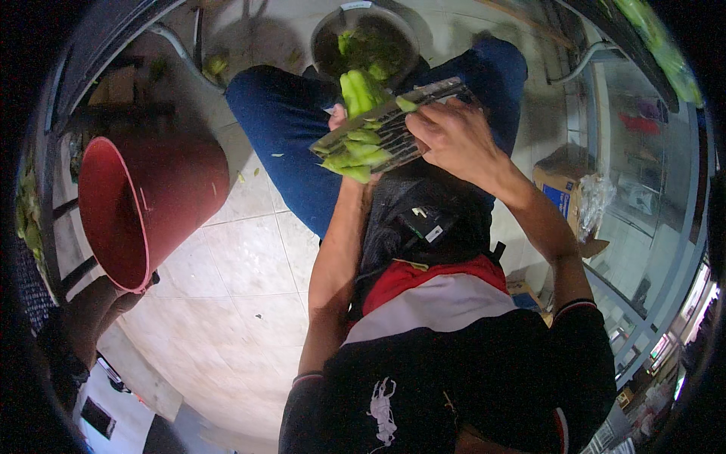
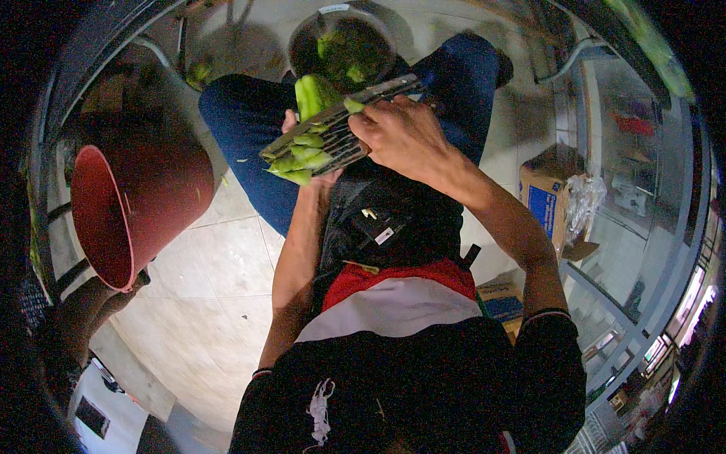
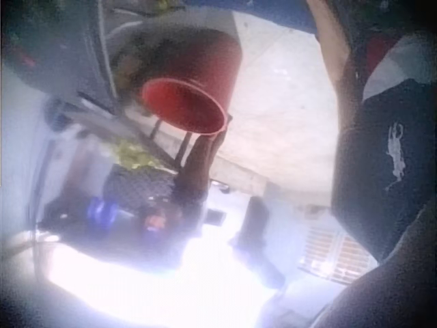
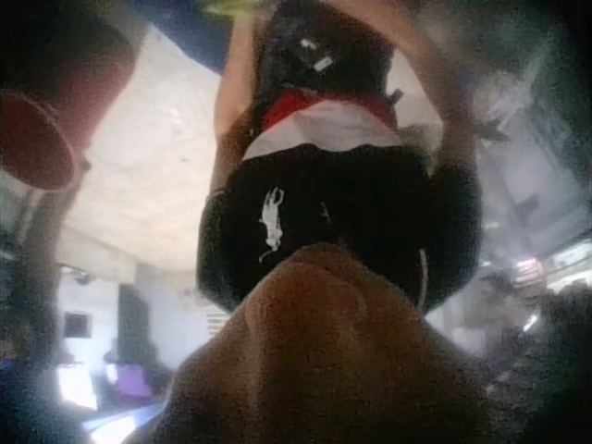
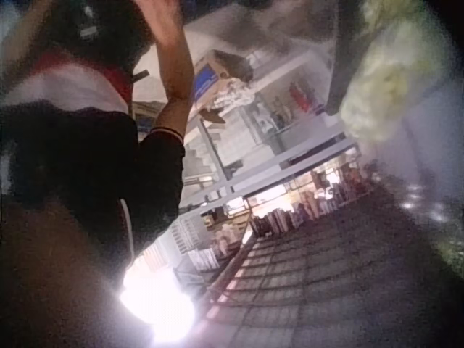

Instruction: The person shreds a chayote by hand using a metal grater over a bucket.

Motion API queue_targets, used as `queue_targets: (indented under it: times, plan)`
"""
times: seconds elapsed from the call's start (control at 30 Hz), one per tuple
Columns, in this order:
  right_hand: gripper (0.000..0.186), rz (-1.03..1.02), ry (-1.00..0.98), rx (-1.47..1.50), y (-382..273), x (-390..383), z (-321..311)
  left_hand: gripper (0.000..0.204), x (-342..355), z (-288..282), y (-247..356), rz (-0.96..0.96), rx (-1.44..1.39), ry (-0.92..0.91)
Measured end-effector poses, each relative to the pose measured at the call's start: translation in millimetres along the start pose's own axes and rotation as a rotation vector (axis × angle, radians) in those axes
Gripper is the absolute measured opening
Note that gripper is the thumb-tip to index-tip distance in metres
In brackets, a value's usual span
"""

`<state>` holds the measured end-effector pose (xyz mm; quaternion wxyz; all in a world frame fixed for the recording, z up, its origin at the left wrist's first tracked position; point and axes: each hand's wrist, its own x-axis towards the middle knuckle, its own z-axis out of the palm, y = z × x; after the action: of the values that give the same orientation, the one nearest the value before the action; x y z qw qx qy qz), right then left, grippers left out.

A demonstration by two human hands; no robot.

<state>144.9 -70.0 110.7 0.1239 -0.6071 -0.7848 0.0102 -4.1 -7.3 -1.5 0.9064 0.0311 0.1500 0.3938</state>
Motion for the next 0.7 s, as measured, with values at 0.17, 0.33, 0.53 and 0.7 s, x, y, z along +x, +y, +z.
queue_targets:
  times: [0.17, 0.33, 0.53, 0.7]
  plan:
    - [0.01, -0.042, 0.014, 0.025, -2, -7, 9, 0.059, 10, -7, 2, 0.023, 0.049, 0.133]
    - [0.023, -0.007, 0.007, 0.011, -4, -6, 8, 0.059, 9, -8, 1, 0.016, -0.029, 0.109]
    - [0.009, -0.027, -0.018, 0.001, -2, 2, 8, 0.054, 7, -1, -1, 0.001, -0.012, 0.152]
    - [0.01, -0.048, -0.036, 0.015, 1, 6, 5, 0.053, 4, 2, 0, -0.002, -0.016, 0.157]
